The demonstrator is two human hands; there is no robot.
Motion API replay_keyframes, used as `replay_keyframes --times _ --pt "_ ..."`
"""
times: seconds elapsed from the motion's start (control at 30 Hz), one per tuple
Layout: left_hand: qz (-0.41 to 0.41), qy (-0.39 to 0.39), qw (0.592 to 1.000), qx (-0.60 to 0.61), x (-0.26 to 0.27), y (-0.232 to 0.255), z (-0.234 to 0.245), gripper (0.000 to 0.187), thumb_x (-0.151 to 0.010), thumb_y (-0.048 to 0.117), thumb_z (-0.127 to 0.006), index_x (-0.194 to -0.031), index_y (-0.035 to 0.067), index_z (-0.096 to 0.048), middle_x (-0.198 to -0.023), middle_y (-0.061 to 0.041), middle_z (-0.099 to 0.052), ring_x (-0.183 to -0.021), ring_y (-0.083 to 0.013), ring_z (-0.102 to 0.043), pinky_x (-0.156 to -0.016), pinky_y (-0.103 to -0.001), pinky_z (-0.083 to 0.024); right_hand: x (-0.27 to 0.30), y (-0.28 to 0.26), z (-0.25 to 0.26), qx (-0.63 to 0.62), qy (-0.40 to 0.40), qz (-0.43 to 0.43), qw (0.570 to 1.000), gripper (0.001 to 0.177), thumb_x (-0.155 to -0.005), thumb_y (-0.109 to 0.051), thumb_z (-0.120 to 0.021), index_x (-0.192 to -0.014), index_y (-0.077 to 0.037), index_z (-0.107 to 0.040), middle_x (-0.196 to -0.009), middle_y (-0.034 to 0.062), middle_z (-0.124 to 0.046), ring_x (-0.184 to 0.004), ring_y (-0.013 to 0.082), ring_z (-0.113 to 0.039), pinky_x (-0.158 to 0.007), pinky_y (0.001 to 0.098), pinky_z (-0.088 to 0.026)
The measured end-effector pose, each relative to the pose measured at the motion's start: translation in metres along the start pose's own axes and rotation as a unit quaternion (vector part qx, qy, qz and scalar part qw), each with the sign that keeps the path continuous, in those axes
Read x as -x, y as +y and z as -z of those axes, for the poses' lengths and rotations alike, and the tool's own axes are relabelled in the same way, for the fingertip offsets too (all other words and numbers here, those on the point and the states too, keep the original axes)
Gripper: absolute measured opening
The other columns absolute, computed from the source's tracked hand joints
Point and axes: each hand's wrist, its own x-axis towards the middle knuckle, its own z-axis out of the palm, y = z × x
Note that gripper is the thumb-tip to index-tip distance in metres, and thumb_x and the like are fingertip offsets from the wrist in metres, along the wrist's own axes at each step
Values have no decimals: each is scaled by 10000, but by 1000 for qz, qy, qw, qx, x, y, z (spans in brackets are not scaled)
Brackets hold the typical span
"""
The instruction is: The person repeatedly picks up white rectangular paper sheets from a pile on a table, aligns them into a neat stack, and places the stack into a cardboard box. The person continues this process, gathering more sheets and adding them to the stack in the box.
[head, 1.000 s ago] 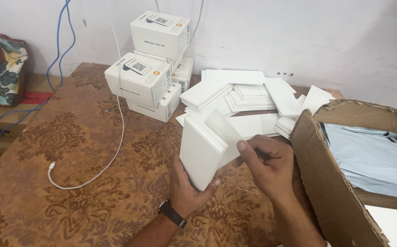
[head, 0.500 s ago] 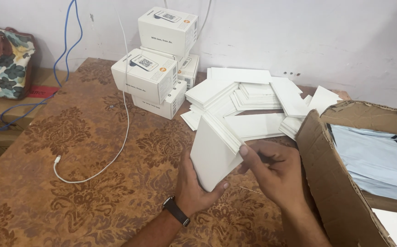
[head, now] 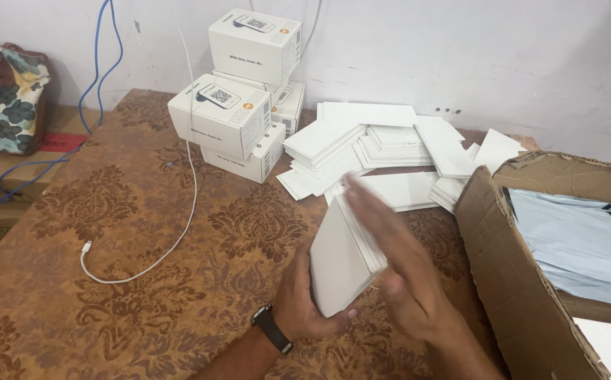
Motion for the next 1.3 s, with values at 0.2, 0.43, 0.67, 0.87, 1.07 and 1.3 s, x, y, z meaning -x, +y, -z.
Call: replay_keyframes --times 0.2,0.43,0.67,0.87,1.07,1.3 --pt "39 -57 998 -10 0 10 4 1030 -750 462 -837 -1497 -38 -333 -1255 -206 -571 -1123 -310 -657 -909 -459 -562 3 -4 5 49 -63 20 997 799 -1049 -719 -253 -1589 -154 -416 -1624 121 -534 -1588 369 -442 -1302 581 -367" --pt "9 -10 1000 18 -3 18 -3 1011 -766 317 -811 -1514 -69 -251 -1263 -215 -567 -1129 -302 -655 -902 -453 -577 5 15 -7 -106 -23 -11 994 855 -1044 -749 -259 -1643 -139 -290 -1711 155 -383 -1637 367 -329 -1327 576 -276" --pt "48 91 994 20 8 -7 -9 928 -739 132 -763 -1453 -76 -208 -1122 -191 -595 -964 -259 -716 -783 -386 -632 3 158 -25 133 -64 -307 940 993 -833 -731 -520 -1611 -192 -220 -1716 105 -127 -1578 314 -79 -1218 571 -70" --pt "28 171 984 -53 -2 -21 3 971 -720 113 -782 -1449 -82 -172 -1096 -206 -622 -904 -265 -738 -731 -380 -644 15 185 -35 362 -151 -360 846 967 -758 -730 -701 -1535 -223 -429 -1517 102 -436 -1445 302 -327 -1236 506 -158" --pt "27 165 984 -57 -4 -22 4 980 -733 116 -779 -1456 -92 -151 -1095 -219 -627 -892 -261 -745 -724 -381 -650 18 183 -38 365 -70 -299 879 646 -788 -620 -742 -1289 -215 -708 -1285 93 -652 -1232 263 -534 -1074 479 -396" --pt "34 156 985 -61 -3 -24 2 989 -728 124 -780 -1451 -100 -144 -1105 -220 -583 -916 -260 -714 -722 -389 -634 30 198 -26 376 189 -15 907 175 -1037 -262 -733 -1032 -91 -774 -899 63 -769 -710 132 -717 -596 246 -562"
